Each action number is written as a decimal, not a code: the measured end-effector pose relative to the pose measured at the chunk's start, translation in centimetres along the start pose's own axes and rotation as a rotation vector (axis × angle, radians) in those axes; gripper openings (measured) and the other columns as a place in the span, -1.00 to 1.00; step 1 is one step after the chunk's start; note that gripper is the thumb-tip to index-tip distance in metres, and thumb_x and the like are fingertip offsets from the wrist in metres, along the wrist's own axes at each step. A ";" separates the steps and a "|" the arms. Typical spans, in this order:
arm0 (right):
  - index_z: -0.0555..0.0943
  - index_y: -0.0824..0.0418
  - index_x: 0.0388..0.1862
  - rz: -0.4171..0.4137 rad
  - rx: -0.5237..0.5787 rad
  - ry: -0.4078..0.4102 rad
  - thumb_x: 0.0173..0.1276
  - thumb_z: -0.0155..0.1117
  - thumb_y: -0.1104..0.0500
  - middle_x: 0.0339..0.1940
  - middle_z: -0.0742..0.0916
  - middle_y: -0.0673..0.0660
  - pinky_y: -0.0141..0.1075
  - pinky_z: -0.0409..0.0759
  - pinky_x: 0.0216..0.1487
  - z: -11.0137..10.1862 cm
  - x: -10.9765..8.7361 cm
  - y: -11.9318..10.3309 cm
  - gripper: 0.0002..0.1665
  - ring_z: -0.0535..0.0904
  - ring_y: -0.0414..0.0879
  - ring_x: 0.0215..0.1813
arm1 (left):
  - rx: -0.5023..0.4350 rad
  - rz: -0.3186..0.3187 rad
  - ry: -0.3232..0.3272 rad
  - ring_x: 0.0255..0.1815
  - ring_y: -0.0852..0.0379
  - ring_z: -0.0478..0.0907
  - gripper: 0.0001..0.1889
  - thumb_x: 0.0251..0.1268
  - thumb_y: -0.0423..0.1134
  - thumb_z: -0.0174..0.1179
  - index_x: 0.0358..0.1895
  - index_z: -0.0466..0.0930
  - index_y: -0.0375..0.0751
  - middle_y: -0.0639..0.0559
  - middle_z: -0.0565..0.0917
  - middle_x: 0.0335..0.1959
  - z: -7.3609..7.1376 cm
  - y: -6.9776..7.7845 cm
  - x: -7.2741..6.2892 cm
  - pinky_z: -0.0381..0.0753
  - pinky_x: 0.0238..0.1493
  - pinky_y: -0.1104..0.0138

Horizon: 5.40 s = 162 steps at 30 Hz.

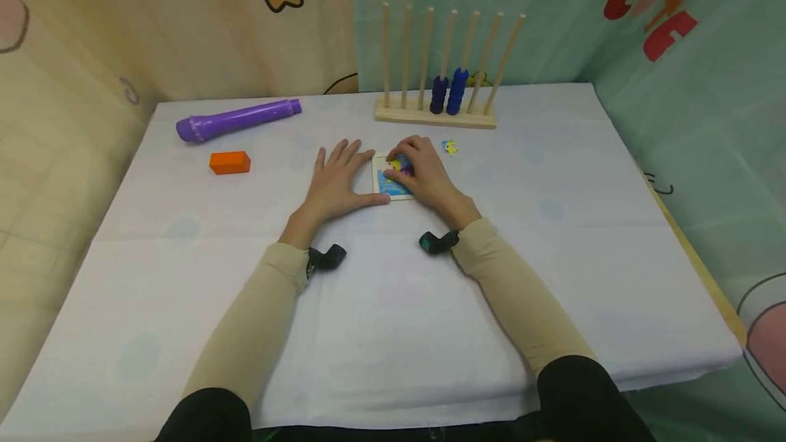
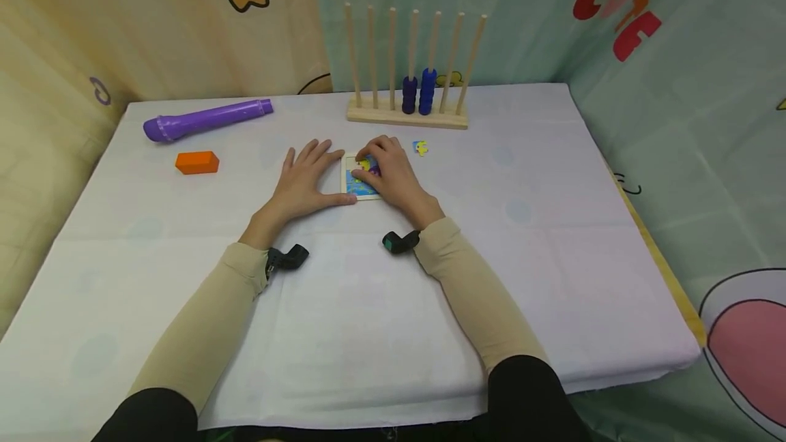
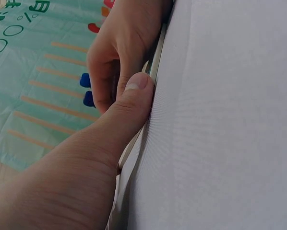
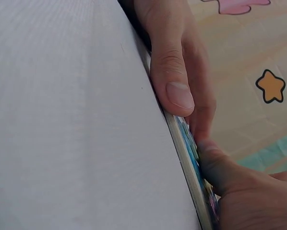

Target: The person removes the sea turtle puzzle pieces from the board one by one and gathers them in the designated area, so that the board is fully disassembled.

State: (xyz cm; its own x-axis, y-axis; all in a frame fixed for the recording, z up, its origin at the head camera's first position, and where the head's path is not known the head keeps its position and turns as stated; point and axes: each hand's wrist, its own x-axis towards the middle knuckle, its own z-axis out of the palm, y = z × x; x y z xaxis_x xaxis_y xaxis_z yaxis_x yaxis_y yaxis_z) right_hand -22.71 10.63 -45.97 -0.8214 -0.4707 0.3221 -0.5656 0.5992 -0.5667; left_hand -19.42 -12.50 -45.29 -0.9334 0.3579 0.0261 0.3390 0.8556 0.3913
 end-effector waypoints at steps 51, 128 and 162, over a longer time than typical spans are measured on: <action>0.73 0.23 0.09 0.040 0.226 0.105 0.49 0.39 0.27 0.09 0.81 0.16 -0.18 0.57 0.40 -0.2 -0.4 -0.1 -0.77 0.70 0.00 0.24 | -0.015 -0.011 -0.011 0.79 -0.13 -0.23 0.12 0.12 0.51 0.35 0.68 0.19 0.06 -0.09 0.04 0.76 -0.2 0.3 -0.2 -0.46 0.70 -0.22; 0.68 0.20 0.31 0.236 -0.011 0.245 0.59 0.21 0.25 0.34 0.66 0.24 0.08 0.34 0.53 -5.4 -2.9 5.9 -0.62 0.44 0.16 0.46 | 0.001 -0.023 -0.026 0.80 -0.11 -0.27 0.13 0.11 0.51 0.35 0.69 0.16 0.07 -0.07 -0.01 0.77 0.0 0.2 0.0 -0.47 0.70 -0.20; 0.60 0.20 0.01 -0.006 -0.081 -0.064 0.58 0.31 0.06 0.30 0.53 0.26 0.12 0.31 0.54 -2.2 -1.1 2.0 -0.76 0.36 0.21 0.45 | -0.011 -0.007 -0.010 0.79 -0.13 -0.23 0.11 0.12 0.50 0.35 0.68 0.18 0.06 -0.09 0.03 0.76 0.0 0.1 0.0 -0.46 0.70 -0.22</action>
State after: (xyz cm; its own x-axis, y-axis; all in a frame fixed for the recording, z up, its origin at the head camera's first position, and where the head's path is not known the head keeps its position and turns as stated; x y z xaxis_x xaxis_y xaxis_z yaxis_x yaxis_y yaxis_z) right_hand -23.12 13.79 -45.80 -0.8128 -0.5137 0.2746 -0.5770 0.6451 -0.5010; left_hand -19.40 -12.44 -45.28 -0.9344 0.3561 0.0140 0.3314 0.8539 0.4012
